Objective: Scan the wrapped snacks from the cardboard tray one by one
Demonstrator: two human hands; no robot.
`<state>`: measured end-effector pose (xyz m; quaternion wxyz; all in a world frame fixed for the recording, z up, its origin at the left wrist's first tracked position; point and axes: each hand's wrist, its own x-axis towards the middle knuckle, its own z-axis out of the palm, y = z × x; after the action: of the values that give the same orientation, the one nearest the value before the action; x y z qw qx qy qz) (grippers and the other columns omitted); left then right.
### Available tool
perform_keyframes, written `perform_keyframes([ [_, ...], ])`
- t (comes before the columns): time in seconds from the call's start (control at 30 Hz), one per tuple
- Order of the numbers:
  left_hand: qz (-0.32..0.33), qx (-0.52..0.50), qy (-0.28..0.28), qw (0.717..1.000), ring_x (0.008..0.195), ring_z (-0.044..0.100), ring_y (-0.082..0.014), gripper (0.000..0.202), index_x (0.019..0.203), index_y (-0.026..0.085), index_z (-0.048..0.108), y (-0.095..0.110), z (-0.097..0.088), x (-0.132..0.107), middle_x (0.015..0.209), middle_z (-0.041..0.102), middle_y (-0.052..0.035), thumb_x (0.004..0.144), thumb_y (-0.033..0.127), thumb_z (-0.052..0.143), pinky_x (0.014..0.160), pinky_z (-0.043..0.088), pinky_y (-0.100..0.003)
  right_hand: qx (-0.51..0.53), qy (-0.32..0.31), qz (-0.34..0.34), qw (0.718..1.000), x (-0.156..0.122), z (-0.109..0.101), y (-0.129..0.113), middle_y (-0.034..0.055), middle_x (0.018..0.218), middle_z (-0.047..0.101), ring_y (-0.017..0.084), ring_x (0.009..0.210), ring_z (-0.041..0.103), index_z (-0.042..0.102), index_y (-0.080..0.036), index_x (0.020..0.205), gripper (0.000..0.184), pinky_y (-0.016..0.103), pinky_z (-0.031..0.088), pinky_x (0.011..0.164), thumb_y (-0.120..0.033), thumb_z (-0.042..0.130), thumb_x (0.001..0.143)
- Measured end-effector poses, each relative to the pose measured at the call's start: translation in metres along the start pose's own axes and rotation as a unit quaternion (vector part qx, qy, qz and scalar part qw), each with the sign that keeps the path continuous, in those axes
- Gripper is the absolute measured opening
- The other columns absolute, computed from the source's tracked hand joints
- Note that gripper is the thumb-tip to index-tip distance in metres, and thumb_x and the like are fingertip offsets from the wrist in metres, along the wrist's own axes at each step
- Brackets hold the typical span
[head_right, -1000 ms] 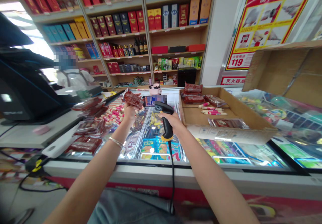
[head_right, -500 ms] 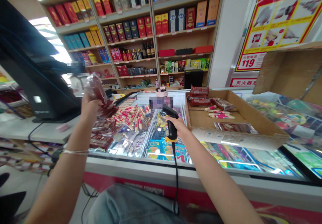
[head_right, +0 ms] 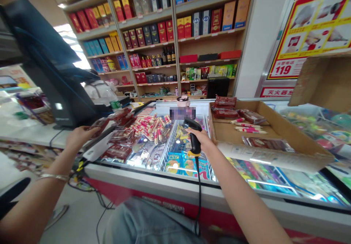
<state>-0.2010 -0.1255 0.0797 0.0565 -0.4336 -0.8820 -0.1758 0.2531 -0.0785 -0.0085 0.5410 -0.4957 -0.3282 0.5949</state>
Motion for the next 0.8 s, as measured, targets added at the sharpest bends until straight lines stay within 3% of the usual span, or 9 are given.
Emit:
perform_keyframes([
  [0.17,0.008,0.051,0.004,0.999,0.103,0.057,-0.0398,0.073,0.106,0.01,0.059,0.006,0.021,-0.02,0.112,0.061,-0.0241,0.069,0.07,0.039,0.072,0.045,-0.042,0.01,0.004,0.0,1.0,-0.002,0.001,-0.001,-0.0009,0.053,0.056,0.009,0.042,0.055,0.057,-0.013,0.078,0.017,0.022,0.053,0.047,-0.017,0.072,0.071],
  [0.27,0.04,0.044,-0.033,0.998,0.101,0.058,-0.0418,0.078,0.105,0.007,0.059,0.006,0.034,-0.014,0.108,0.061,-0.0292,0.07,0.072,0.035,0.073,0.045,-0.045,0.01,-0.001,-0.019,1.0,-0.01,0.006,-0.004,-0.0008,0.054,0.057,0.009,0.043,0.055,0.058,-0.013,0.08,0.018,0.02,0.052,0.046,-0.016,0.072,0.069],
  [0.37,0.04,0.015,-0.06,0.997,0.092,0.06,-0.0419,0.076,0.103,0.006,0.06,0.005,0.035,-0.006,0.099,0.063,-0.03,0.074,0.069,0.031,0.068,0.045,-0.045,-0.006,-0.031,-0.07,0.997,-0.031,0.011,-0.018,0.0002,0.059,0.059,0.01,0.044,0.056,0.059,-0.013,0.082,0.022,0.018,0.049,0.042,-0.018,0.074,0.066],
  [0.43,0.042,0.023,-0.032,0.998,0.093,0.06,-0.0422,0.071,0.102,0.007,0.06,0.007,0.028,-0.007,0.103,0.062,-0.0299,0.078,0.066,0.029,0.069,0.045,-0.046,-0.015,-0.065,-0.11,0.992,-0.052,0.01,-0.036,0.0005,0.063,0.061,0.01,0.044,0.057,0.059,-0.013,0.086,0.029,0.017,0.047,0.039,-0.02,0.076,0.063],
  [0.5,0.063,0.043,0.035,0.997,0.098,0.058,-0.0425,0.064,0.103,0.009,0.06,0.016,0.017,-0.014,0.108,0.06,-0.0282,0.08,0.061,0.03,0.073,0.045,-0.048,-0.019,-0.086,-0.156,0.984,-0.076,0.001,-0.06,0.0005,0.066,0.062,0.01,0.045,0.056,0.06,-0.015,0.089,0.036,0.017,0.046,0.04,-0.021,0.078,0.059],
  [0.57,0.102,0.054,0.103,0.988,0.102,0.056,-0.0419,0.058,0.107,0.01,0.059,0.034,0.005,-0.027,0.111,0.059,-0.0258,0.083,0.055,0.031,0.077,0.044,-0.049,-0.028,-0.071,-0.202,0.976,-0.097,-0.019,-0.087,0.0011,0.067,0.062,0.01,0.045,0.056,0.06,-0.015,0.088,0.038,0.017,0.047,0.041,-0.02,0.079,0.056],
  [0.63,0.151,0.049,0.141,0.977,0.103,0.055,-0.04,0.055,0.109,0.01,0.058,0.063,-0.006,-0.044,0.11,0.059,-0.0241,0.084,0.051,0.033,0.08,0.044,-0.048,-0.046,-0.015,-0.226,0.973,-0.11,-0.049,-0.114,0.0027,0.067,0.062,0.01,0.047,0.057,0.061,-0.014,0.086,0.034,0.018,0.048,0.042,-0.019,0.079,0.057],
  [0.8,0.323,0.002,0.115,0.939,0.103,0.055,-0.0322,0.041,0.105,0.015,0.061,0.17,-0.011,-0.101,0.106,0.061,-0.0162,0.083,0.044,0.042,0.083,0.045,-0.041,-0.161,0.202,-0.201,0.945,-0.113,-0.151,-0.177,0.0068,0.06,0.061,0.011,0.043,0.056,0.064,-0.013,0.083,0.015,0.019,0.041,0.041,-0.011,0.07,0.07],
])
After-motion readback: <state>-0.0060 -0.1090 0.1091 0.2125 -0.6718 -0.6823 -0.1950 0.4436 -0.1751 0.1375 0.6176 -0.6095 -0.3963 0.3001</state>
